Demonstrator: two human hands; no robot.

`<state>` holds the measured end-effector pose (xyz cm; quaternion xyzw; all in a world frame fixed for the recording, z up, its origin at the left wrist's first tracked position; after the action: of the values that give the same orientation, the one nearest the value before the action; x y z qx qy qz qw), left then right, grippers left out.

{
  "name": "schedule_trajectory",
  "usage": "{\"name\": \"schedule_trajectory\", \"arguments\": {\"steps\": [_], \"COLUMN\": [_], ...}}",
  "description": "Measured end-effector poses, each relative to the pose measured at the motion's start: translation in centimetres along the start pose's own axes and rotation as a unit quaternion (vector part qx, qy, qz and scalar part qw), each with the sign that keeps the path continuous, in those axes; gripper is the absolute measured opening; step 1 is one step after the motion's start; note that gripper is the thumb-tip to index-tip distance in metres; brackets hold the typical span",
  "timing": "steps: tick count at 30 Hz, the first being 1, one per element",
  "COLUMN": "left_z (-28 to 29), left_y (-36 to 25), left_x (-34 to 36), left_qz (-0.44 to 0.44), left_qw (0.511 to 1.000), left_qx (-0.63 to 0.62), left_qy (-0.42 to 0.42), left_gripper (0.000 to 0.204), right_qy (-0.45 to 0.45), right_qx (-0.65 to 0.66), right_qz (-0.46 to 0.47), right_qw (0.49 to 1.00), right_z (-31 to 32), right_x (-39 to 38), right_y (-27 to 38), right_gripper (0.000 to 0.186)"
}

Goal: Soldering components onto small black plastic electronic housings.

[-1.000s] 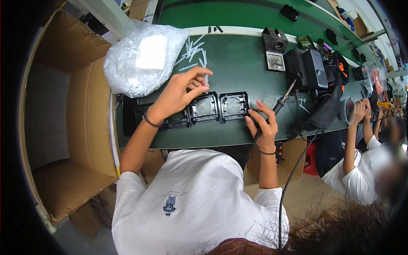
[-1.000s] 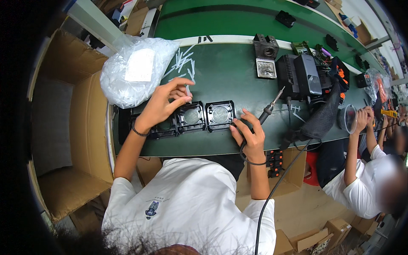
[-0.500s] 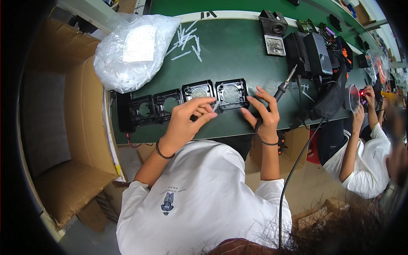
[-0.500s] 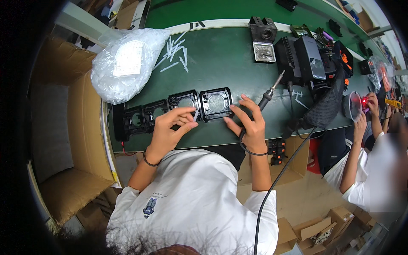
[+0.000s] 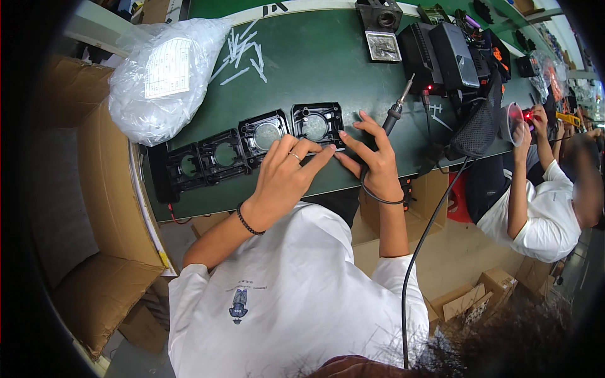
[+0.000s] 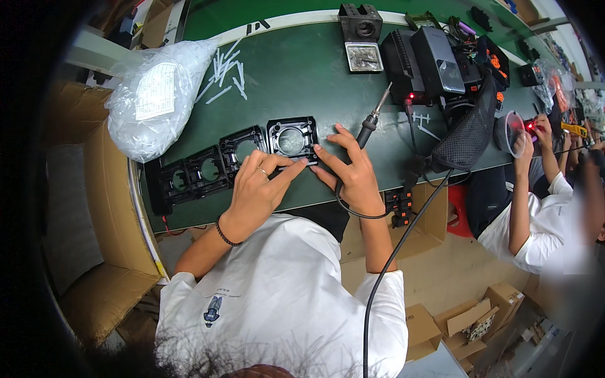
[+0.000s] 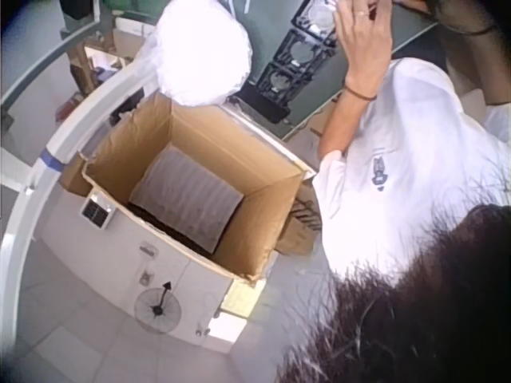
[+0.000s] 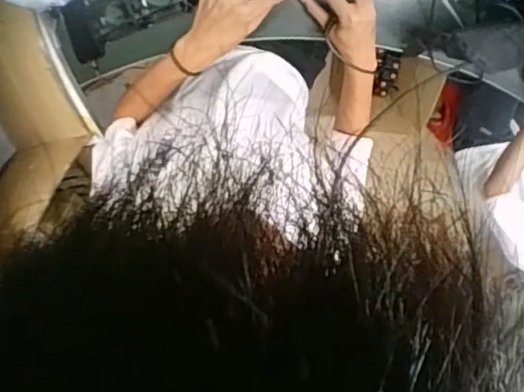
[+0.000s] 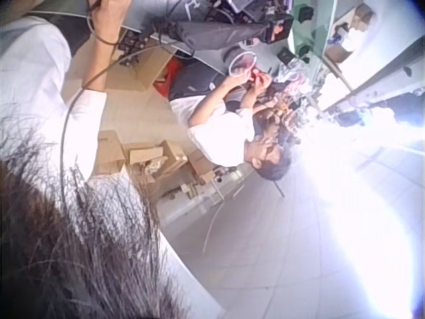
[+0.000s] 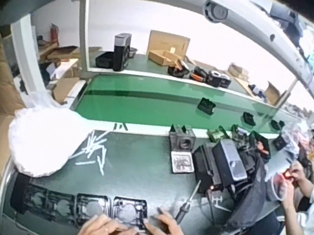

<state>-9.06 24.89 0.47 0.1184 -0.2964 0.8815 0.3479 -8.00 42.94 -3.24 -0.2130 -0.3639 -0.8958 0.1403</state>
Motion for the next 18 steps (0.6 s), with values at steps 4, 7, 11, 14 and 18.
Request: {"name": "schedule_trajectory", "arguments": {"steps": [4,7,11,14,18], "left_z": [-0.6,-0.7,-1.0,-1.3,-1.5], "left_y": [0.6,0.9,1.1,1.1,1.1], "left_x": [-0.2,-0.5,-0.3,-0.2,-0.3], "left_qz": [-0.017,-0.024,-0.027,-0.040,-0.051], "left_qw": [0.999,0.998,0.998,0.998,0.997], "left_qx": [0.028,0.036,0.037,0.023,0.048], "left_qy": [0.024,0.035,0.034,0.032,0.037], "left_gripper": [0.038,0.038,0.037,0.037,0.037], "right_qy": [-0.005,-0.006,-0.005,-0.010,-0.009], "right_qx": [-0.011,-0.008,-0.004,-0.005,-0.010], "right_qz": [0.017,0.011,0.007,-0.001,0.002], "right_qw": [1.000,1.000,1.000,1.000,1.000], "right_z": [0.1,0.3,0.3,0.3,0.3], "right_x": [-0.1,-0.1,-0.1,-0.1,-0.1], "right_y": [0.0,0.1,0.1,0.0,0.1], "right_gripper": [0.040,0.039,0.038,0.038,0.038]}}
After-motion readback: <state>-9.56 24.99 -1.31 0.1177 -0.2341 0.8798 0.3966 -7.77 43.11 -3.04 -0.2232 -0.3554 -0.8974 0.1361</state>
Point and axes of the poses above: each hand's wrist, its own x-axis towards the middle knuckle, its own z-axis out of the back of the hand, y = z × x, the point moved 7 cm from there along x, towards the middle knuckle, and after that the axes turned 3 degrees about -y, right-handed, at the moved point
